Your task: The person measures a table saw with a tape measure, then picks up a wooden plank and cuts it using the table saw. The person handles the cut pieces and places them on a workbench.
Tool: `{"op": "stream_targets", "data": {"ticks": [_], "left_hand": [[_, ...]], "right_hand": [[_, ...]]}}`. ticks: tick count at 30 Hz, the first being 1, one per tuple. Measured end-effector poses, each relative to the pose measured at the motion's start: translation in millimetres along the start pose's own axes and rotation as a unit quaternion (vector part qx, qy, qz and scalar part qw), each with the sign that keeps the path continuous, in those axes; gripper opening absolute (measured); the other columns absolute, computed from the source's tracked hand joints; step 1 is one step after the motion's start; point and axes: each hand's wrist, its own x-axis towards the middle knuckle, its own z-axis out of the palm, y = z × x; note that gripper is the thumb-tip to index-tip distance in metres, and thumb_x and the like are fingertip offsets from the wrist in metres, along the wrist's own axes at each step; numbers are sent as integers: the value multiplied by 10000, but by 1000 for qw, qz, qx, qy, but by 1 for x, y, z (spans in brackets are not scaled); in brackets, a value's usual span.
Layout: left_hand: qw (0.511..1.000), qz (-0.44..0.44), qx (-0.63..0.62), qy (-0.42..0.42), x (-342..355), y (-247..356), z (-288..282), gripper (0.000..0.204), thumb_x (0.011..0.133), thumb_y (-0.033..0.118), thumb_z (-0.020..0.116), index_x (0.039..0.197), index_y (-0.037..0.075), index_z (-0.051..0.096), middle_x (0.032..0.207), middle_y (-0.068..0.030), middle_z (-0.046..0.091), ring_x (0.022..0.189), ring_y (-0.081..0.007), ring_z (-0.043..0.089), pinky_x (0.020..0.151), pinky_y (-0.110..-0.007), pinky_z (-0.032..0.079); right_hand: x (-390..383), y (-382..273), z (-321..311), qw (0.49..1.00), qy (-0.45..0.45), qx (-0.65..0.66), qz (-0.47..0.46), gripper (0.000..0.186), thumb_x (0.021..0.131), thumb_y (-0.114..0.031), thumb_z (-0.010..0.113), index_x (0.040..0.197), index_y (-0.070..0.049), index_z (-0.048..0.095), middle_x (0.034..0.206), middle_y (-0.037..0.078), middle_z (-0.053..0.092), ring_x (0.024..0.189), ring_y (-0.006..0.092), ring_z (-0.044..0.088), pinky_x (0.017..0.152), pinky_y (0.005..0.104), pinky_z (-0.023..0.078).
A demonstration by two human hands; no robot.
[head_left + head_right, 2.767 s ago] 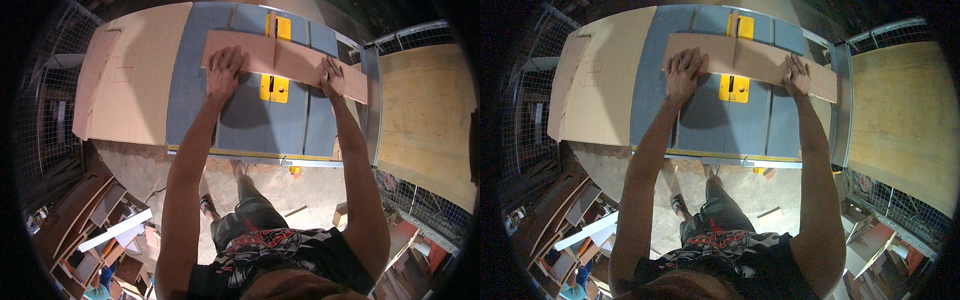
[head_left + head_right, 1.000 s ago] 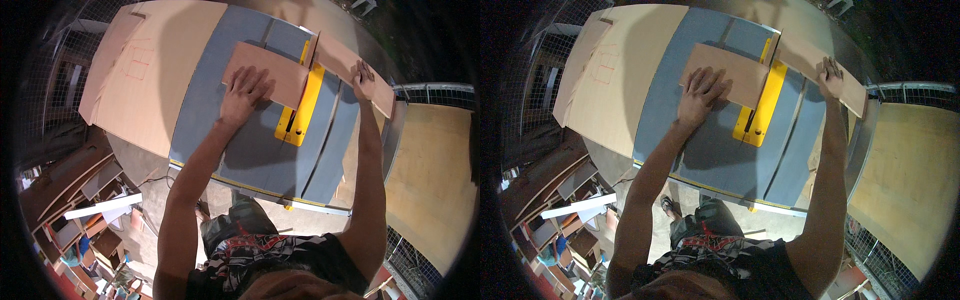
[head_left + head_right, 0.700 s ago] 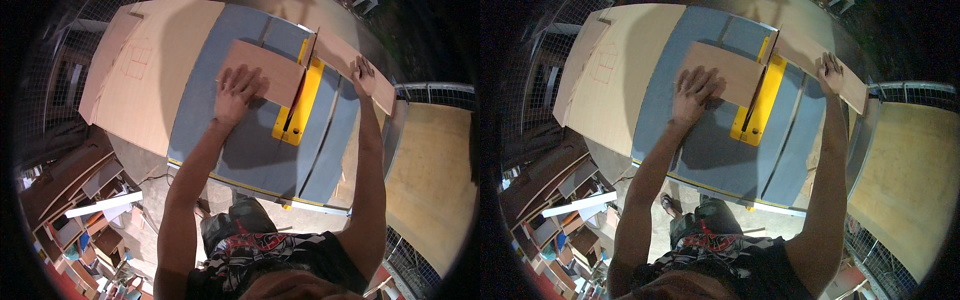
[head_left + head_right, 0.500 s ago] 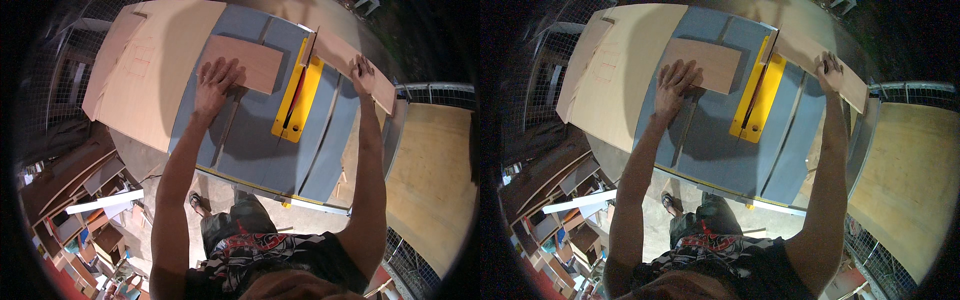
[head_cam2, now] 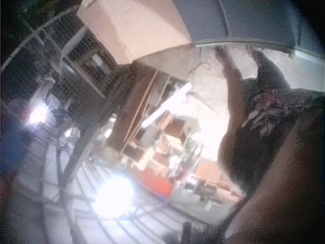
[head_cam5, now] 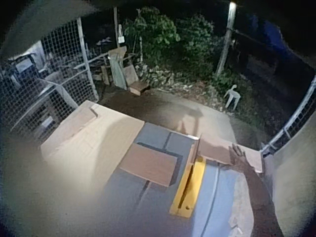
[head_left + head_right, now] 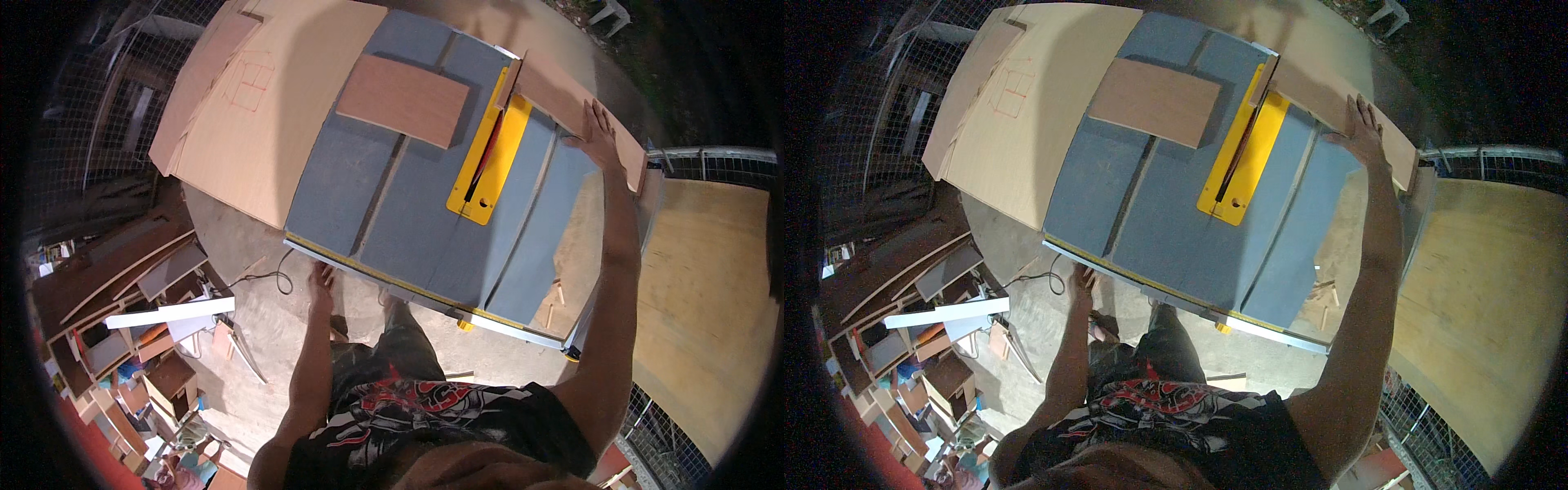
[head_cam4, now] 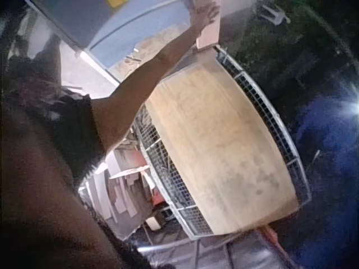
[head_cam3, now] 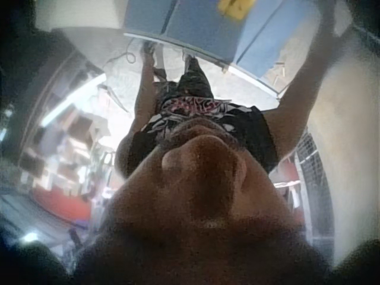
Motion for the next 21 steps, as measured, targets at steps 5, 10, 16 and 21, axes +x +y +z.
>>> {"op": "stream_targets", "data": {"ticks": [5,10,16,21], "left_hand": [[916,-24,-253,-311,76,-64,73,427,947,446,600,1250,143,604,1271,-61,613,1191,-203,547,1014,-398,429],[926,-34,-216,-308,82,-48,104,436,950,452,587,1265,151,591,1294,-62,599,1206,-220,537,1031,-421,417],[928,-21,-169,-331,100,-46,70,446,953,460,572,1283,160,574,1321,-64,582,1223,-241,527,1052,-448,403],[919,18,-119,-375,116,-58,-15,455,955,467,559,1298,168,560,1344,-65,567,1238,-258,517,1070,-470,391]], "right_hand": [[16,10,4,994,24,71,-80,962,783,-544,739,1537,-160,281,1592,131,259,1458,336,263,1180,449,280],[4,32,17,991,63,57,-101,943,789,-528,745,1524,-135,303,1569,138,303,1438,323,308,1175,420,311],[3,36,1,996,-26,23,-88,1131,654,-467,852,1547,-171,224,1608,101,195,1466,298,236,1182,433,324],[3,34,-31,981,-180,-40,-67,1360,488,-388,939,1567,-220,130,1628,71,126,1472,310,220,1201,452,308]]}}
